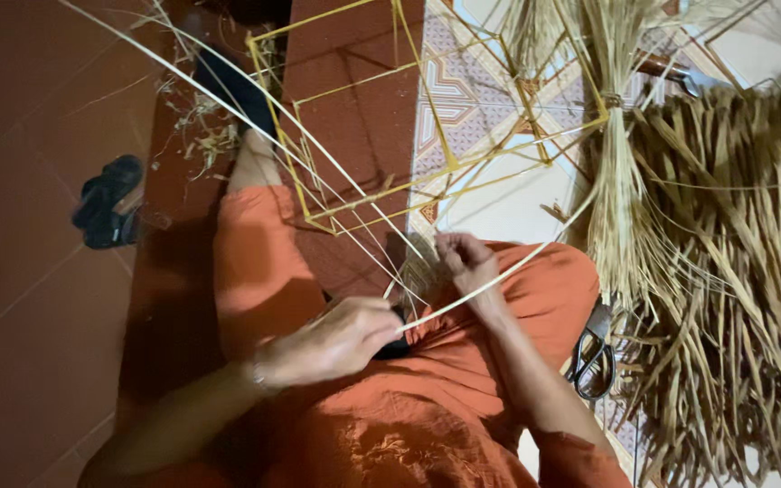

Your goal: The person sits on the floor and weaves thin dried palm leaves into a rectangular basket frame. They repeatedly thread and pull the leaves through the frame to build up the basket walls.

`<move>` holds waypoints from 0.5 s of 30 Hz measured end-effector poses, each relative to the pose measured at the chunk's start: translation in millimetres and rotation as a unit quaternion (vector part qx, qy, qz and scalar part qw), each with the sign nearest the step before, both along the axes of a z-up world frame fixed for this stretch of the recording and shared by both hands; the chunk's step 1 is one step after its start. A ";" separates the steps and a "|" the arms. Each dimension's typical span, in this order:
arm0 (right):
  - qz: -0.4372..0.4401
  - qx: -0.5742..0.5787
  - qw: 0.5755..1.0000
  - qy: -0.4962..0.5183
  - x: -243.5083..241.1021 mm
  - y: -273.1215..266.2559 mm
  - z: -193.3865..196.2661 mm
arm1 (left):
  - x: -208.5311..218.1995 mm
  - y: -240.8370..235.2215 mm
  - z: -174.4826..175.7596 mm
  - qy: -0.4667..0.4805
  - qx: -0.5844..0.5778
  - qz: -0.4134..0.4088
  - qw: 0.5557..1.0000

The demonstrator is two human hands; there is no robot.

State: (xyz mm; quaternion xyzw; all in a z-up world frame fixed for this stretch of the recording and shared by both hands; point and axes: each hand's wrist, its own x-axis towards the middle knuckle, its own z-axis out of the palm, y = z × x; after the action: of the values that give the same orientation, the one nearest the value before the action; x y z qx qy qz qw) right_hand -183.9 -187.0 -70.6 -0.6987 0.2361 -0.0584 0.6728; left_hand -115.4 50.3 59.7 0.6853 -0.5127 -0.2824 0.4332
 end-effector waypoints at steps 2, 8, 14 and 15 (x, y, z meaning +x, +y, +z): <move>0.042 -0.114 0.992 0.013 27.3 -6.7 -1.2 | 0.9 20.6 30.9 0.061 0.016 0.032 0.998; 0.114 -0.276 0.924 -0.238 102.5 7.3 -1.4 | 24.4 43.0 109.6 -0.047 -0.061 0.220 0.972; 0.087 -0.177 0.962 -0.190 106.6 15.6 -7.6 | 60.9 34.3 139.5 0.053 -0.189 0.304 0.932; 0.074 -0.116 0.982 -0.130 103.6 17.1 -9.5 | 68.3 28.0 136.7 0.032 -0.221 0.305 0.926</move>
State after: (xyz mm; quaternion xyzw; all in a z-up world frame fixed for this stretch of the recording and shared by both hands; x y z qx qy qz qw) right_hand -80.3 -170.0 -80.1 -0.7740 0.0859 -0.1252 0.6147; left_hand -47.1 78.3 196.3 0.6859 -0.3139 -0.0379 0.6554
